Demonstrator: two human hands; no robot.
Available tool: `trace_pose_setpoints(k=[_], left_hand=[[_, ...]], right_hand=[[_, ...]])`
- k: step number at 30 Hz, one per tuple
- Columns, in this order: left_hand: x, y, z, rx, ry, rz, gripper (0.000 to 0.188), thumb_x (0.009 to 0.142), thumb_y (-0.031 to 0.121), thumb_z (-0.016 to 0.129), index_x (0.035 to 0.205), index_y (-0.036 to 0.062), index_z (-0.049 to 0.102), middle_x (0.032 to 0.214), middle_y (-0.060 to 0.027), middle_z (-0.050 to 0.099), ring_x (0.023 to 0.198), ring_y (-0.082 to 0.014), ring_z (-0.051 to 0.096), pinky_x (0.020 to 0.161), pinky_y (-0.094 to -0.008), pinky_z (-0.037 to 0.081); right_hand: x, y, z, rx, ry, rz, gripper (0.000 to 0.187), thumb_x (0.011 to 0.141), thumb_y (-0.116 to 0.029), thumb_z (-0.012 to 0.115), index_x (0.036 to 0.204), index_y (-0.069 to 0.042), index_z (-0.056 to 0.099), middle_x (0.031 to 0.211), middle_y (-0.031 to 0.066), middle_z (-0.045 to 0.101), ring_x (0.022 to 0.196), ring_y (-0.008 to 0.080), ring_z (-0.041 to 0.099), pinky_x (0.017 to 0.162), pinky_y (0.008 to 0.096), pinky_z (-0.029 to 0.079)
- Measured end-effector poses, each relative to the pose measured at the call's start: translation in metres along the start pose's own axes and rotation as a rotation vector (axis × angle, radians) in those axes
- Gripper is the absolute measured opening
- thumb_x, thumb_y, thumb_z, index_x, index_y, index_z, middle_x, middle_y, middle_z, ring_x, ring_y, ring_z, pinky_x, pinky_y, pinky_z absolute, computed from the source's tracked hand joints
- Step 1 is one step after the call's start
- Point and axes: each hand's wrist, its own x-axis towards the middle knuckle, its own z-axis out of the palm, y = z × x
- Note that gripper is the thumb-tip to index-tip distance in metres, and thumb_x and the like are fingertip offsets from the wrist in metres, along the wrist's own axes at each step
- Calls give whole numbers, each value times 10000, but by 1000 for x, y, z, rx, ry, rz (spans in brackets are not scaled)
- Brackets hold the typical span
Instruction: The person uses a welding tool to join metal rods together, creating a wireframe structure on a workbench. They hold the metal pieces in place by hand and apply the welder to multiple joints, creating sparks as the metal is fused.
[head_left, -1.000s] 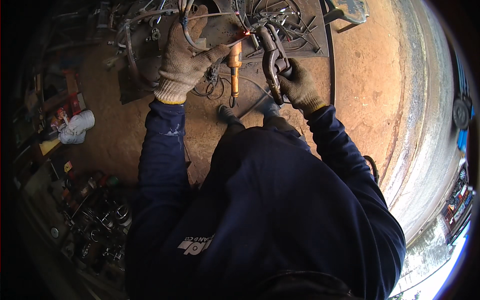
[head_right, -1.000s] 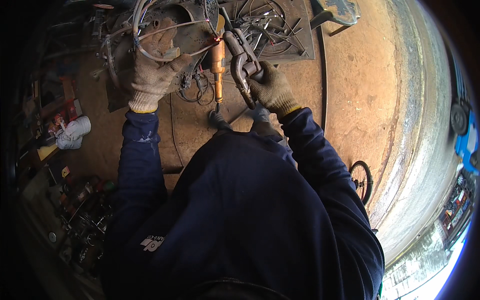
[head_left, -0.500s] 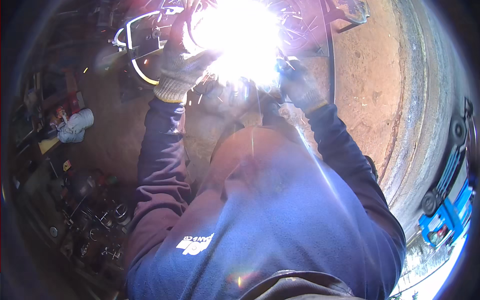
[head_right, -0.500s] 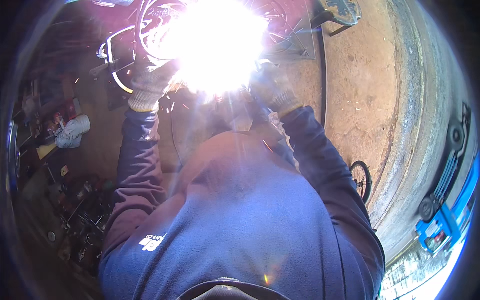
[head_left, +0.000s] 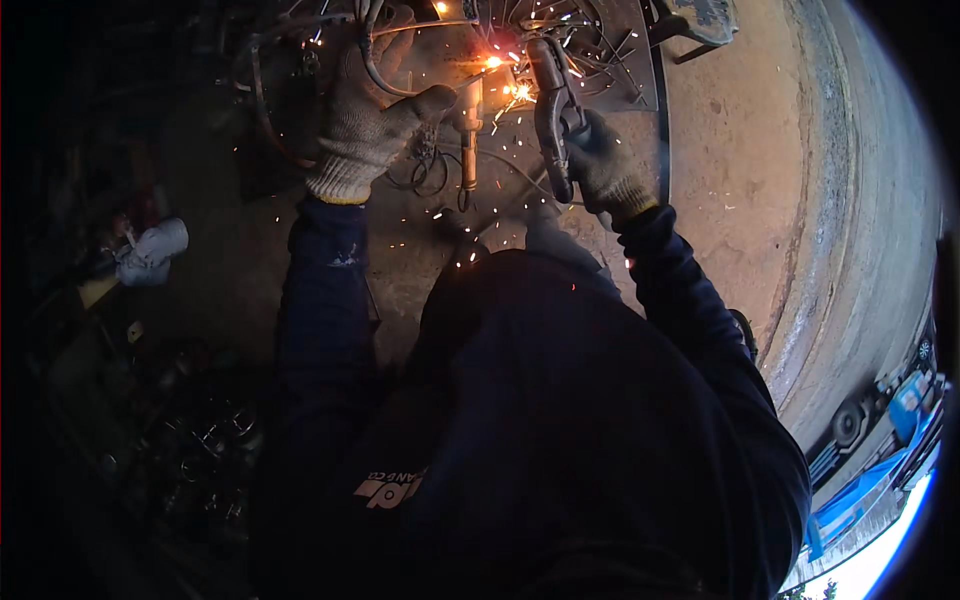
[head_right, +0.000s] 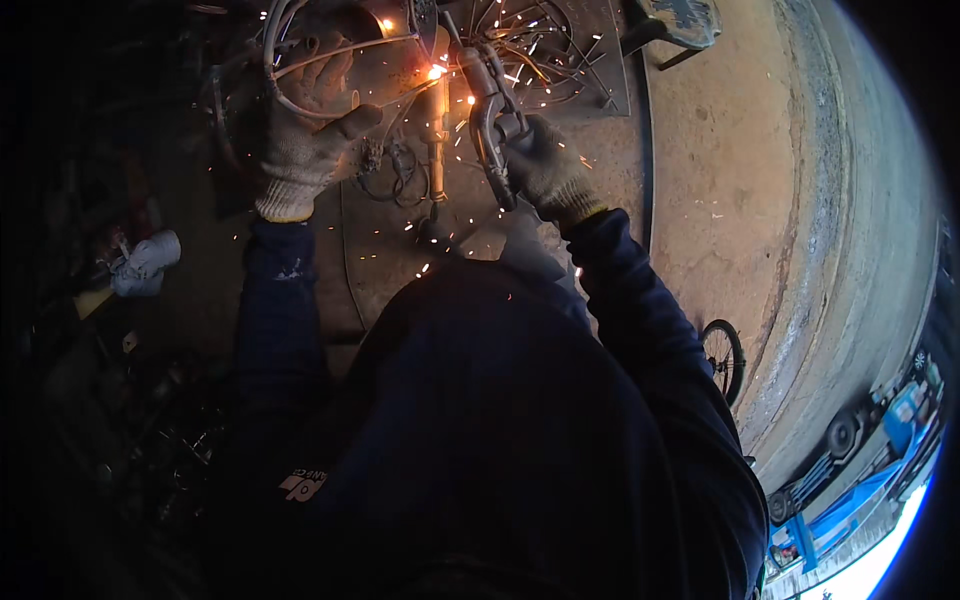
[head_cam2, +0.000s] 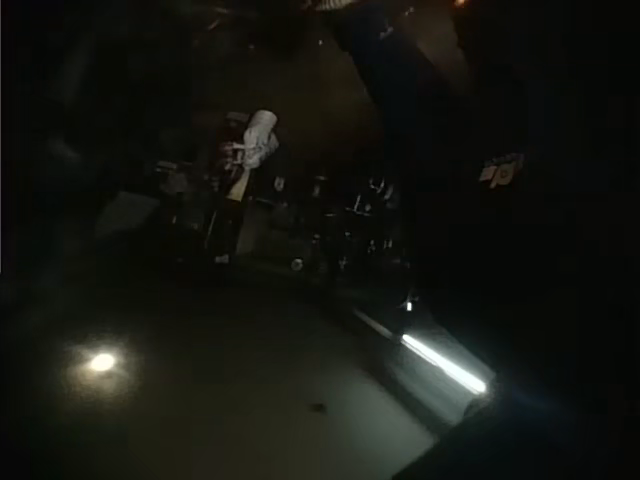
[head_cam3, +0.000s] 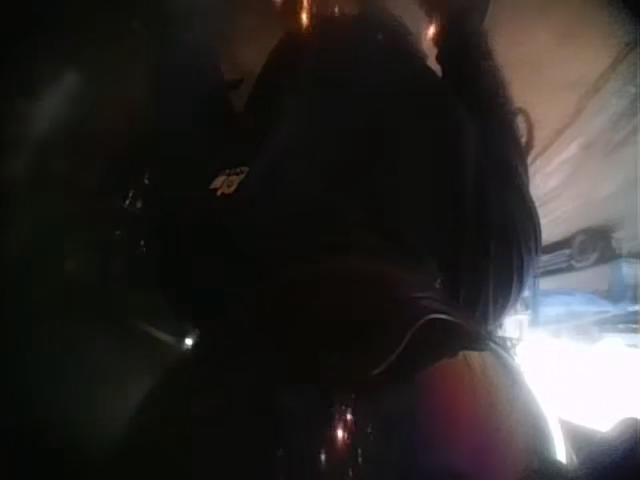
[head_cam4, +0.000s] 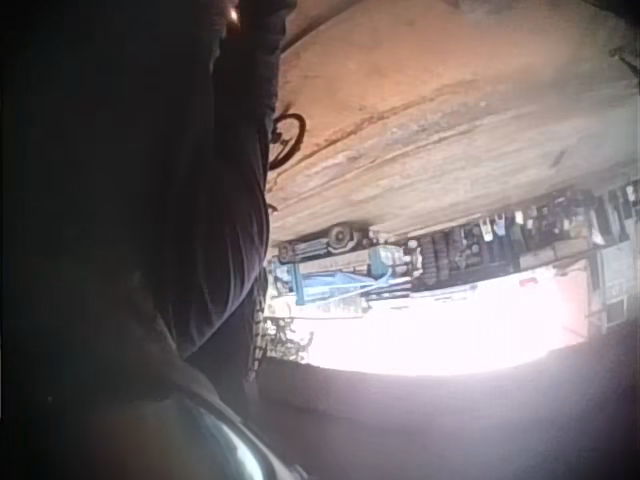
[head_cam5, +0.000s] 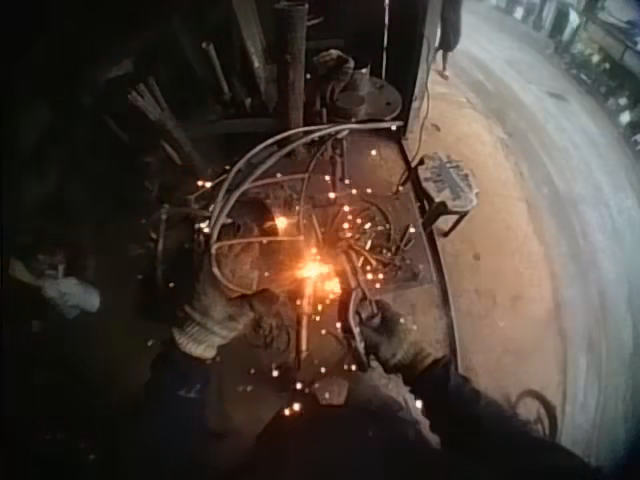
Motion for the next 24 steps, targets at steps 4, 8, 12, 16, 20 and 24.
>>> trace_pose_setpoints(k=[4, 8, 12, 16, 20, 24], left_hand=[[0, -2, 0, 327, -8, 47, 874, 781, 218, 855, 1446, -8, 333, 1477, -145, 462, 1334, -265, 486, 1101, -363, 449], [5, 2, 5, 354, -19, 72, 856, 784, 220, 853, 1437, -11, 351, 1473, -141, 469, 1317, -257, 502, 1083, -356, 462], [7, 3, 4, 380, -36, 80, 838, 786, 223, 852, 1429, -13, 369, 1470, -136, 476, 1301, -250, 517, 1065, -350, 475], [11, 3, 7, 275, 4, 67, 792, 786, 227, 852, 1398, -18, 413, 1446, -136, 500, 1262, -240, 547, 1033, -343, 495], [6, -3, 9, 131, 104, 68, 708, 780, 217, 857, 1332, -23, 483, 1350, -143, 564, 1164, -222, 607, 962, -341, 533], [10, 0, 11, 131, 43, -63, 1061, 754, 378, 867, 1533, 38, 232, 1482, -177, 417, 1383, -287, 414, 1140, -402, 376]], right_hand=[[2, 4, 0, -14, -12, -14, 456, 833, -272, 755, 1157, 18, 615, 992, 154, 710, 908, 227, 681, 821, 358, 527], [5, 11, -3, -4, -23, 17, 493, 816, -300, 761, 1172, 10, 618, 1009, 178, 711, 942, 261, 690, 841, 364, 524], [5, 3, -5, -118, -15, 10, 518, 798, -318, 757, 1188, -5, 620, 1027, 188, 708, 973, 292, 690, 863, 374, 519], [7, 7, -6, -85, -24, 5, 503, 799, -308, 742, 1185, -9, 620, 1032, 186, 704, 976, 311, 684, 869, 381, 518], [8, 17, -7, -341, -20, -341, 283, 826, -191, 678, 1070, -51, 644, 997, 118, 680, 1014, 263, 636, 873, 354, 513], [11, 25, -16, -414, -95, -440, 308, 873, -177, 667, 1135, -30, 599, 922, 61, 637, 873, 151, 595, 773, 295, 508]])
